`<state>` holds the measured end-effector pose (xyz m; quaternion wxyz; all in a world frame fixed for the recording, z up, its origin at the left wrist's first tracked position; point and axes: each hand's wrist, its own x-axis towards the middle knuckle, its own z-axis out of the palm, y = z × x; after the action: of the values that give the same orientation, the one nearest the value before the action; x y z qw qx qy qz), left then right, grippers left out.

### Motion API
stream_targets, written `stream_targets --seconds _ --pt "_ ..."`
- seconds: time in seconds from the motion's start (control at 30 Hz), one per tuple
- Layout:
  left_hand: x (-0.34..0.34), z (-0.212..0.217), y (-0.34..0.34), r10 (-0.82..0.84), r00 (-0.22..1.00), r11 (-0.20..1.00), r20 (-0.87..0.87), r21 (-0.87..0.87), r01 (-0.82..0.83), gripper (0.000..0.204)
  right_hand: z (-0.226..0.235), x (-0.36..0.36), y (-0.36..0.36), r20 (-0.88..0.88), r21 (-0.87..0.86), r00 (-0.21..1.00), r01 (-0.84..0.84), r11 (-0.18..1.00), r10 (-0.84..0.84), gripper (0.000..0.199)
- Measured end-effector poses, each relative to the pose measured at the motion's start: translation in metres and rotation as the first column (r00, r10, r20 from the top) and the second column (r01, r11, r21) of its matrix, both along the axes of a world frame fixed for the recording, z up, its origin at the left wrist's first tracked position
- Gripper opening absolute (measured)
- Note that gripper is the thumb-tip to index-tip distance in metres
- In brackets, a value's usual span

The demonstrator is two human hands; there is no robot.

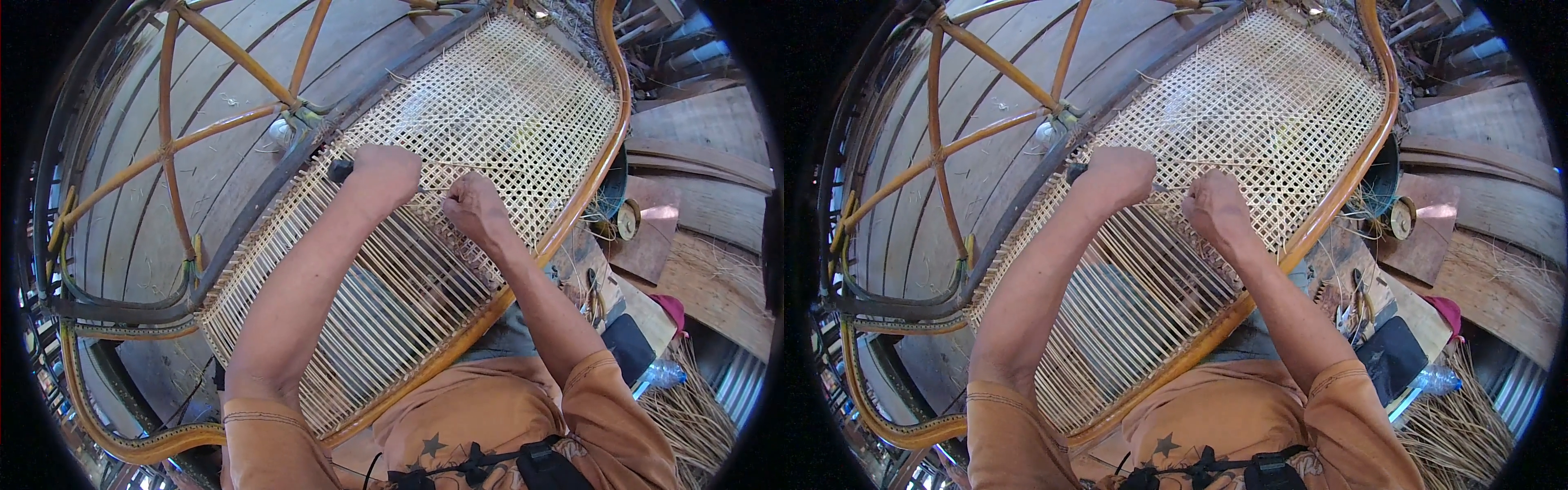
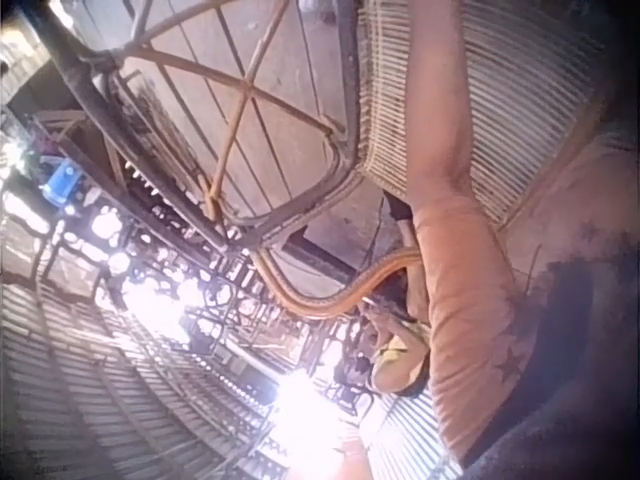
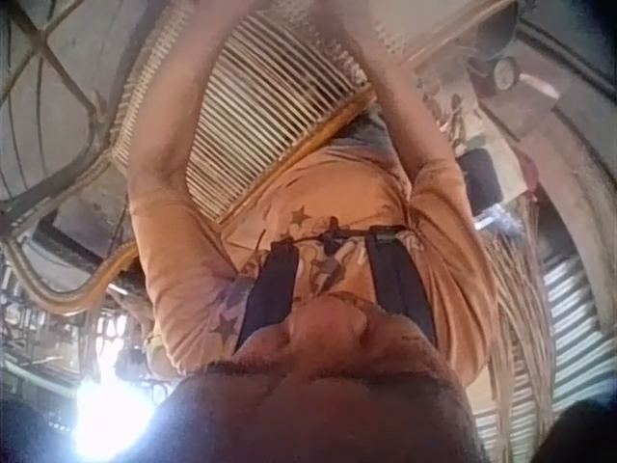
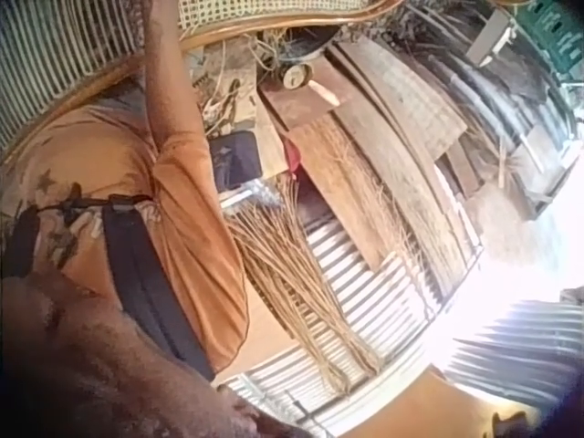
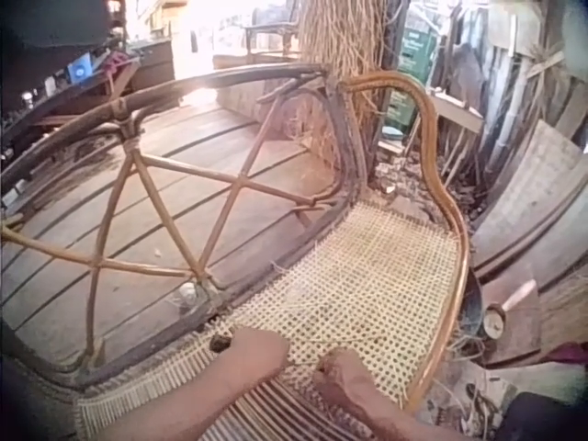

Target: Repairing or weaving a rattan chair frame with straw-like material.

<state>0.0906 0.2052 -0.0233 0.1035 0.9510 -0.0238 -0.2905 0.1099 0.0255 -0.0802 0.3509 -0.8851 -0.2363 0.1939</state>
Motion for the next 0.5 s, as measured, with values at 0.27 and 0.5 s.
stream_targets --seconds 0.27,0.5 --pt "0.012 0.004 -0.017 -0.068 0.996 0.996 -0.05 0.056 0.071 0.022 0.029 0.009 0.015 -0.133 -0.299 0.99 -0.094 0.949 0.056 0.018" --pt "0.018 0.009 -0.022 -0.129 0.989 0.99 -0.072 0.05 0.133 0.024 0.027 0.01 0.019 -0.17 -0.356 0.984 -0.105 0.929 0.047 0.022"
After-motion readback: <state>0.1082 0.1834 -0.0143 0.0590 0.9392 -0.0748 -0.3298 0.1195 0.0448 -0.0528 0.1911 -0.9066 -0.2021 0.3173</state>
